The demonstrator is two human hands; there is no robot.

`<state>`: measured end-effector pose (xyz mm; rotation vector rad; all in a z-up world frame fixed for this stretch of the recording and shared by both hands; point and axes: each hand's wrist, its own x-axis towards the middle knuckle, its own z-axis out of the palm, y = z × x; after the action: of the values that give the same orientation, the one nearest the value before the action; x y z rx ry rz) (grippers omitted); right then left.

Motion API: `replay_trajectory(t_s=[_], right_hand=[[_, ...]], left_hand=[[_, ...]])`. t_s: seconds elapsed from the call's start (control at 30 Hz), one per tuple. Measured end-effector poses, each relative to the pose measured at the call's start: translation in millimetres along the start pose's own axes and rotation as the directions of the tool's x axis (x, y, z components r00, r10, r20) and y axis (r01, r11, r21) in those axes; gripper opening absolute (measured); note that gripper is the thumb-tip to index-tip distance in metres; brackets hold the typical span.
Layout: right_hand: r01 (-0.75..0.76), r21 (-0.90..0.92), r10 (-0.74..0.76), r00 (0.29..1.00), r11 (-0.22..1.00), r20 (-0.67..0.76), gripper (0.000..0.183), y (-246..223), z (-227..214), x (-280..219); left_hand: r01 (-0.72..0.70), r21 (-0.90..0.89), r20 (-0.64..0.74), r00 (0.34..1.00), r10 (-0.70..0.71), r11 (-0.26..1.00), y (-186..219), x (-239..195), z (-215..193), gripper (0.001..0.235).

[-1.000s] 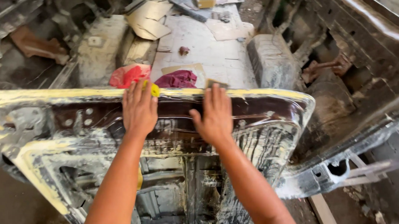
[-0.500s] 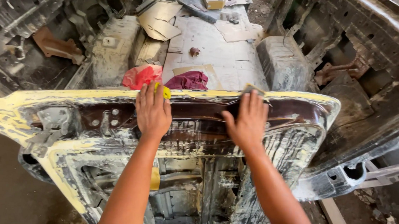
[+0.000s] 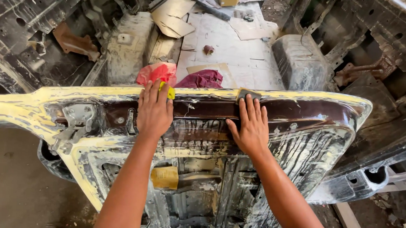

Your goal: The person sands the edge of a car door frame using a sanding block and a yellow sponge. They work along the top edge of the door, removing old paint or filler. Finally, they rinse the sponge in a bucket of water.

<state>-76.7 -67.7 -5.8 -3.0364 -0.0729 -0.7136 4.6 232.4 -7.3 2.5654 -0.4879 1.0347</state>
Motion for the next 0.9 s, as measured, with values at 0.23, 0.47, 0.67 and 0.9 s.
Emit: replay_trajectory(t_s=[0.23, 0.47, 0.67, 0.9], right_hand=[[0.273, 0.182, -0.25, 0.958, 0.945, -0.141, 0.088, -118.0, 10.7, 40.7], [0.217, 0.115, -0.221, 0.975, 0.969, 0.028, 0.083, -72.6, -11.6, 27.9], [0.078, 0.08, -0.067, 0.99, 0.994, -0.124, 0.086, -78.4, -2.8, 24.9], [0.264, 0.092, -0.263, 0.964, 0.96, -0.03, 0.08, -125.3, -4.6, 45.6]], left_hand=[[0.023, -0.01, -0.002, 1.0, -0.023, 1.0, -0.4, -1.2, -3.6, 0.053], [0.044, -0.016, -0.01, 0.999, -0.044, 0.999, 0.8, -3.0, -3.2, 0.054], [0.044, 0.011, 0.001, 0.999, -0.044, 0.999, 1.7, -2.6, -4.2, 0.054], [0.027, -0.029, 0.012, 1.0, -0.027, 0.999, -0.7, 0.0, -9.3, 0.055]])
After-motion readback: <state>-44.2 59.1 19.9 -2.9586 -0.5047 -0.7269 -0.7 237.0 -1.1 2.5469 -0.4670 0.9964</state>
